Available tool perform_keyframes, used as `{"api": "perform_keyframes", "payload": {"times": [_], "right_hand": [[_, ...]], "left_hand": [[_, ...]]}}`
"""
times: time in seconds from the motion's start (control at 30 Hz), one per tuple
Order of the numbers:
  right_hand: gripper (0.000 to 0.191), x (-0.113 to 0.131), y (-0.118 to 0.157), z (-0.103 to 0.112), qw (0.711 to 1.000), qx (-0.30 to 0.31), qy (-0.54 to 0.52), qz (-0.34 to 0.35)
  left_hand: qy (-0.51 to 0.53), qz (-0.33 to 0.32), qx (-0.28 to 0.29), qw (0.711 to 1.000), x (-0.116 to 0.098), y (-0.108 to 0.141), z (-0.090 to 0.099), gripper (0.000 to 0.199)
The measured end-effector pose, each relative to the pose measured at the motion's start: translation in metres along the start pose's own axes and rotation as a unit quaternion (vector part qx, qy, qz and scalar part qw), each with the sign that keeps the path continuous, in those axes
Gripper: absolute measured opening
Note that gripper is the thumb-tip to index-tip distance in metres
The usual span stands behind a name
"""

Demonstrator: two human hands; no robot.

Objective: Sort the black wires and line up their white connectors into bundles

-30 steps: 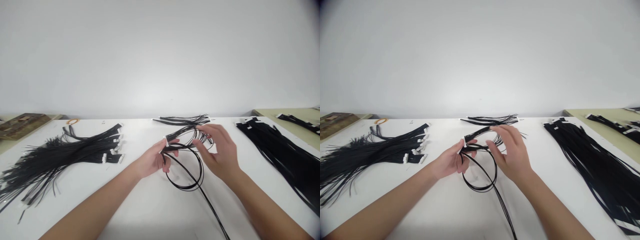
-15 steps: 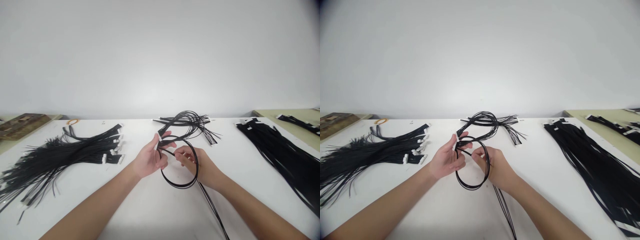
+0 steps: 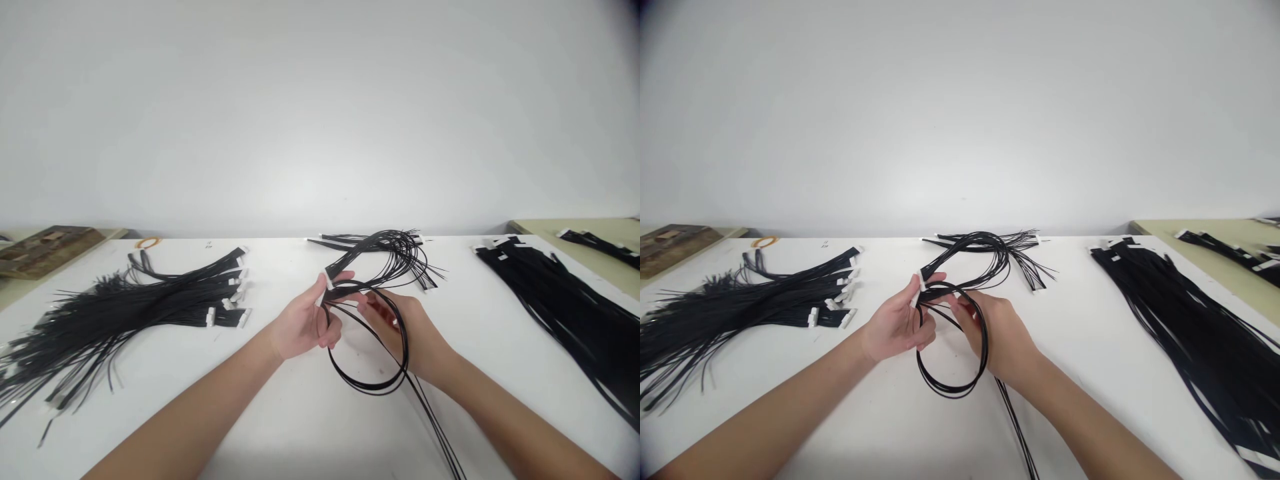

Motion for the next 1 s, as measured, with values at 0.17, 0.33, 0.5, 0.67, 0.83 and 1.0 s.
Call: {"api": "perform_keyframes", "payload": {"times": [0.17,0.33,0.5,0.67,0.83,1.0], "right_hand": [[0.022,-0.005,0.0,0.014,0.974,0.118,-0.135,-0.138],[0.017,-0.008,-0.006,0.044,0.902,0.061,-0.342,-0.258],[0.016,-0.006,-0.015,0.07,0.823,-0.074,-0.522,-0.21],[0.018,-0.016,-0.02,0.077,0.856,-0.171,-0.455,-0.176],[0.016,-0.018,-0.022,0.08,0.87,-0.273,-0.393,-0.12],[0.02,-0.014,-0.021,0.075,0.888,-0.238,-0.382,-0.098]], "left_hand": [[0.021,-0.021,-0.041,0.999,-0.005,-0.001,0.0,0.038],[0.032,-0.035,-0.077,0.996,-0.008,-0.002,0.0,0.037],[-0.001,-0.028,-0.077,0.997,-0.006,-0.005,0.002,0.042],[-0.042,-0.009,-0.063,0.997,-0.002,-0.007,0.002,0.049],[-0.051,-0.018,-0.071,0.996,-0.003,-0.005,0.0,0.046],[-0.059,-0.022,-0.061,0.996,-0.002,-0.007,0.001,0.047]]}}
Point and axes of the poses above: each hand's wrist, its own y-axis away from the middle knuckle, its own z-axis out of the back of the hand, x = y × z, the point moved 5 cm from there along -y, towards the middle knuckle, and after that the axes turned 13 degrees about -x, right-handed, at the moved point
